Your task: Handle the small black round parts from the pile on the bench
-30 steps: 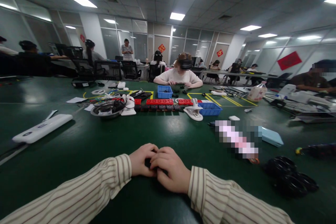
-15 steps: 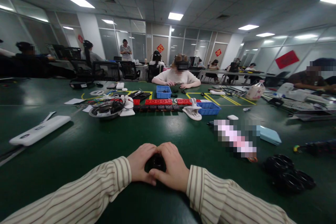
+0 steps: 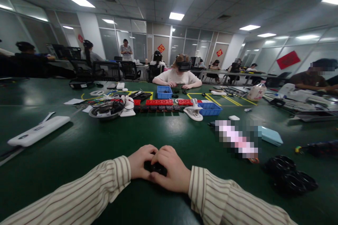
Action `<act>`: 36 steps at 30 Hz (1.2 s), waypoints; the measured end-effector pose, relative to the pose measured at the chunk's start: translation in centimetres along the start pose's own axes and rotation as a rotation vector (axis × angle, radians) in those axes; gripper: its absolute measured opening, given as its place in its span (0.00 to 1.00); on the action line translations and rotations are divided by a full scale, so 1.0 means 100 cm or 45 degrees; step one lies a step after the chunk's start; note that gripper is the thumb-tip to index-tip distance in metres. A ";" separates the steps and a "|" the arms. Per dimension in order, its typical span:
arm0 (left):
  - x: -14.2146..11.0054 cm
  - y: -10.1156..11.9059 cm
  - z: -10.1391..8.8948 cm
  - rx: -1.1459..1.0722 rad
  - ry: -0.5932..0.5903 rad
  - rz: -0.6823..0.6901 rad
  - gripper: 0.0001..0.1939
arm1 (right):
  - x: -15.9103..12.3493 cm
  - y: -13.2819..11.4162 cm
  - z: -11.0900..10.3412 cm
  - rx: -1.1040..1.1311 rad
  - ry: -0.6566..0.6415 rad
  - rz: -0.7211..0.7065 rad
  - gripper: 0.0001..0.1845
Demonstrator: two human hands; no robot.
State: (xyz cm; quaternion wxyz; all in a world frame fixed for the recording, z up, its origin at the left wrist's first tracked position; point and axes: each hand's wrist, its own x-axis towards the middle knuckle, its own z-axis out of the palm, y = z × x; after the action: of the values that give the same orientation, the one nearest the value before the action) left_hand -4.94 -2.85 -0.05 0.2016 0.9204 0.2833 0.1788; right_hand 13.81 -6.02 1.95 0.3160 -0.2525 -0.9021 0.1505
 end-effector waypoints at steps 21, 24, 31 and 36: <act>-0.001 0.013 0.004 0.155 0.110 -0.089 0.17 | -0.001 -0.001 0.002 -0.106 0.048 0.119 0.16; 0.000 0.010 0.002 0.077 0.087 -0.036 0.15 | 0.000 -0.002 0.000 -0.044 0.007 0.088 0.11; 0.001 0.007 -0.003 0.025 0.011 -0.034 0.07 | 0.000 -0.002 -0.002 0.178 -0.073 -0.078 0.06; 0.002 0.011 -0.002 0.071 0.046 -0.114 0.19 | 0.000 -0.006 -0.002 0.130 -0.062 0.059 0.11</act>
State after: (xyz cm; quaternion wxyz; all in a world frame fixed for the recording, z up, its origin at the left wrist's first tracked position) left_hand -4.41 -3.55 0.71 0.1786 0.9087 0.3325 0.1784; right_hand 13.74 -6.47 2.37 0.3028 -0.2534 -0.8945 0.2096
